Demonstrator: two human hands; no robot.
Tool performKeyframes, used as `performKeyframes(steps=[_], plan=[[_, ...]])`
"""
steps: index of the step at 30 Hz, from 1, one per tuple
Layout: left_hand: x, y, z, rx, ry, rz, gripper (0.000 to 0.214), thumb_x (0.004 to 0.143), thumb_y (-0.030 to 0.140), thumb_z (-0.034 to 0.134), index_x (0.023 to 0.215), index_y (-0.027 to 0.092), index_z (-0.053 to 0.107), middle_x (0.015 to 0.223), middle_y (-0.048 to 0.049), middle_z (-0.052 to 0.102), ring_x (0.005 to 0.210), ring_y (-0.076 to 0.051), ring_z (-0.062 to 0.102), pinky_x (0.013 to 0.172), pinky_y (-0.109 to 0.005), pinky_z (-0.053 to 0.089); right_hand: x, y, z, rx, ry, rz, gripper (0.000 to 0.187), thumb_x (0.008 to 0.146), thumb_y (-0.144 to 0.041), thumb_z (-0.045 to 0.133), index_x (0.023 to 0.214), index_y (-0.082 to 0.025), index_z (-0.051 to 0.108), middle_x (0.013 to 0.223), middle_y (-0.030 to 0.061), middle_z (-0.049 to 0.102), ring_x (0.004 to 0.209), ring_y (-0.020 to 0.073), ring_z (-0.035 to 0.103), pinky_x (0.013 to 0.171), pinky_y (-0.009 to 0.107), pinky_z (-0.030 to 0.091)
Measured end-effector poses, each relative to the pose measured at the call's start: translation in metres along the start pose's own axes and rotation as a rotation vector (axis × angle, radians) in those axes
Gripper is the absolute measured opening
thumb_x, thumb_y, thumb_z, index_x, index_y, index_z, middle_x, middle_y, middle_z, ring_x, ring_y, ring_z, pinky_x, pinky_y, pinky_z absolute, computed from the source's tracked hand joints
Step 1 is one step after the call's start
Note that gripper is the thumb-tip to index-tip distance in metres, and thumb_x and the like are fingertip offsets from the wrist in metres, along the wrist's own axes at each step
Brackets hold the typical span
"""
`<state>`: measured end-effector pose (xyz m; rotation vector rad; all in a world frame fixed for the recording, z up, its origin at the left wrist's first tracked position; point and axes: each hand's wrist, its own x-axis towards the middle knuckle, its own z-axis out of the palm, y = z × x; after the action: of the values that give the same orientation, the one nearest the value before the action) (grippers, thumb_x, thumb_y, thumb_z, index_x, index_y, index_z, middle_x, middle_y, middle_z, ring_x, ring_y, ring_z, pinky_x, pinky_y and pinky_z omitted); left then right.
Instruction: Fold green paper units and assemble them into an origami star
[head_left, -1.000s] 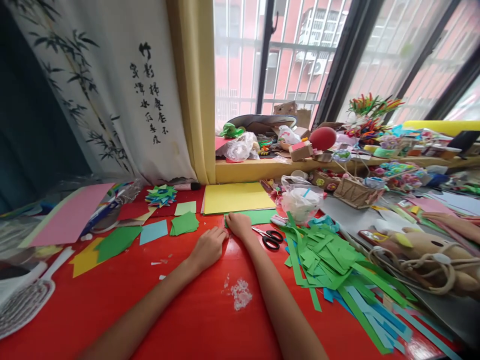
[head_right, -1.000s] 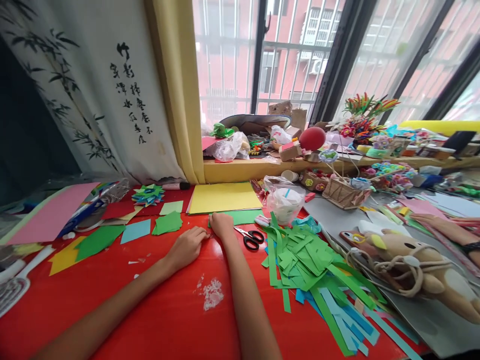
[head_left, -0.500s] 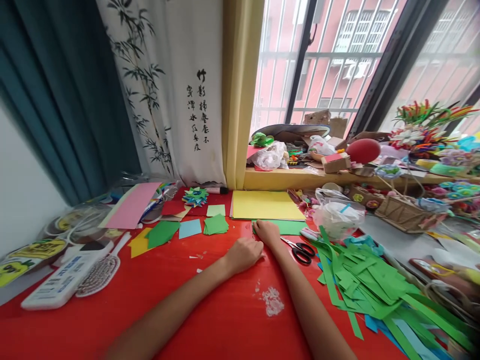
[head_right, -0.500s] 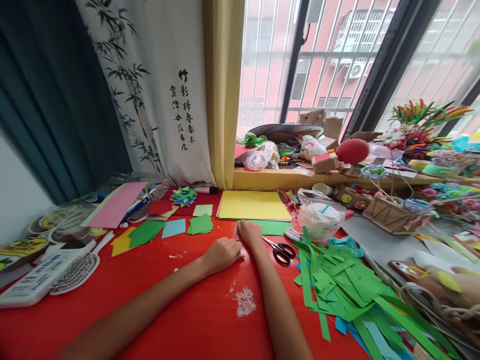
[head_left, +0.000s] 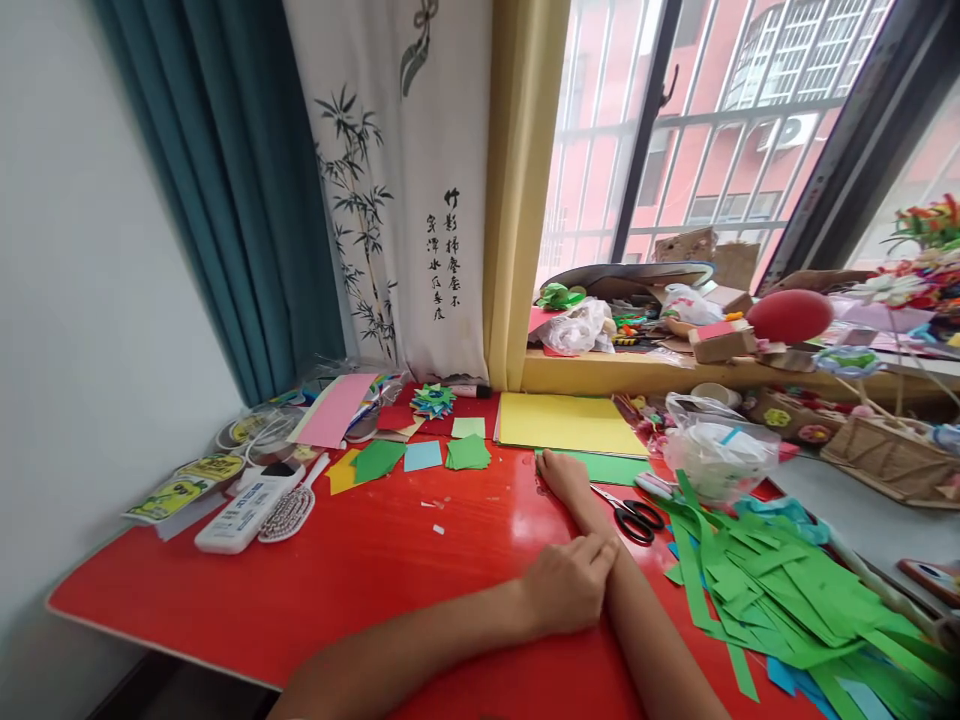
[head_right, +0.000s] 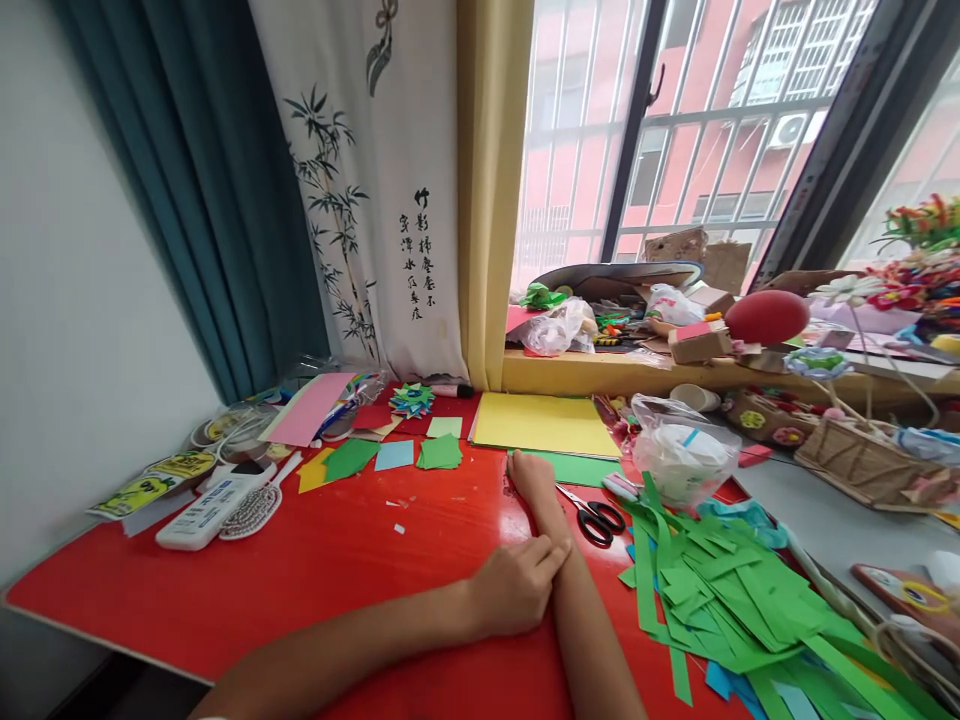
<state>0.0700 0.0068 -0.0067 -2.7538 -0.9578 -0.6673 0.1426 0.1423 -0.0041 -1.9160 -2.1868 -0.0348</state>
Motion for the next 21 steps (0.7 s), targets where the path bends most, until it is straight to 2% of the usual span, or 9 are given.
performKeyframes(steps=[3,6,9,11,13,16,18,20,21], plan=[[-0.003,0.027,-0.001,-0.047,-0.011,-0.107,0.048,0.075,0.018,0.040,0.122,0.009,0.036,0.096,-0.0100,0.058,0.073,-0.021,0.057,0.050,-0.031,0.046,-0.001,0.002,0.001,0.087,0.014,0.011,0.035,0.089,-0.029,0.031,0.088,-0.013,0.062,0.087,0.0162,0.065,0.087,0.0257,0.060,0.072,0.033,0.039],[-0.007,0.042,-0.005,-0.080,-0.022,-0.177,0.048,0.073,0.020,0.042,0.121,0.011,0.039,0.092,-0.0093,0.060,0.067,-0.021,0.058,0.047,-0.032,0.045,-0.002,0.004,0.000,0.212,0.020,0.030,0.033,0.087,-0.028,0.035,0.086,-0.011,0.063,0.088,0.0179,0.064,0.090,0.0268,0.059,0.074,0.035,0.039],[-0.006,0.049,-0.011,-0.177,-0.001,-0.175,0.043,0.073,0.017,0.041,0.116,0.013,0.042,0.090,-0.0082,0.060,0.069,-0.019,0.058,0.053,-0.030,0.047,-0.001,0.008,-0.008,0.388,0.015,0.043,0.029,0.083,-0.025,0.040,0.078,-0.010,0.064,0.086,0.0183,0.064,0.087,0.0259,0.060,0.072,0.033,0.040],[-0.003,0.048,-0.014,-0.246,0.021,-0.109,0.039,0.074,0.013,0.036,0.112,0.014,0.043,0.093,-0.0072,0.060,0.076,-0.016,0.058,0.061,-0.027,0.048,0.003,0.009,-0.020,0.541,-0.006,0.037,0.030,0.081,-0.025,0.041,0.067,-0.009,0.062,0.075,0.0163,0.065,0.075,0.0225,0.062,0.065,0.030,0.042],[-0.001,0.040,-0.018,-0.234,0.005,0.015,0.043,0.076,0.011,0.033,0.118,0.015,0.037,0.092,-0.0051,0.060,0.079,-0.014,0.057,0.064,-0.024,0.046,0.006,0.011,-0.039,0.728,-0.018,-0.012,0.036,0.082,-0.028,0.036,0.063,-0.010,0.060,0.060,0.0106,0.063,0.060,0.0158,0.060,0.058,0.024,0.042],[-0.004,0.026,-0.020,-0.053,-0.065,0.141,0.049,0.076,0.013,0.035,0.125,0.016,0.032,0.077,-0.0020,0.058,0.066,-0.015,0.054,0.054,-0.025,0.042,0.007,0.015,-0.081,1.015,0.062,-0.101,0.040,0.086,-0.035,0.024,0.077,-0.012,0.055,0.064,0.0059,0.061,0.057,0.0093,0.057,0.056,0.019,0.042],[-0.008,0.018,-0.017,0.038,-0.117,0.123,0.041,0.077,0.014,0.035,0.118,0.016,0.042,0.074,-0.0025,0.056,0.062,-0.015,0.052,0.051,-0.025,0.039,0.000,0.020,-0.117,1.166,0.145,-0.135,0.038,0.086,-0.039,0.022,0.080,-0.015,0.050,0.066,0.0028,0.058,0.057,0.0072,0.054,0.056,0.019,0.041],[-0.010,0.013,-0.015,0.085,-0.165,0.079,0.033,0.079,0.016,0.037,0.110,0.017,0.049,0.077,-0.0037,0.054,0.064,-0.014,0.051,0.053,-0.025,0.039,-0.015,0.028,-0.155,1.313,0.266,-0.129,0.034,0.086,-0.040,0.021,0.076,-0.018,0.044,0.059,-0.0024,0.049,0.050,0.0055,0.047,0.053,0.018,0.039],[-0.009,0.011,-0.014,0.088,-0.183,0.063,0.031,0.079,0.017,0.039,0.109,0.018,0.050,0.079,-0.0043,0.054,0.067,-0.015,0.051,0.056,-0.025,0.039,-0.026,0.032,-0.173,1.551,0.373,-0.144,0.028,0.084,-0.038,0.027,0.070,-0.020,0.043,0.054,-0.0047,0.042,0.045,0.0054,0.042,0.049,0.019,0.037]])
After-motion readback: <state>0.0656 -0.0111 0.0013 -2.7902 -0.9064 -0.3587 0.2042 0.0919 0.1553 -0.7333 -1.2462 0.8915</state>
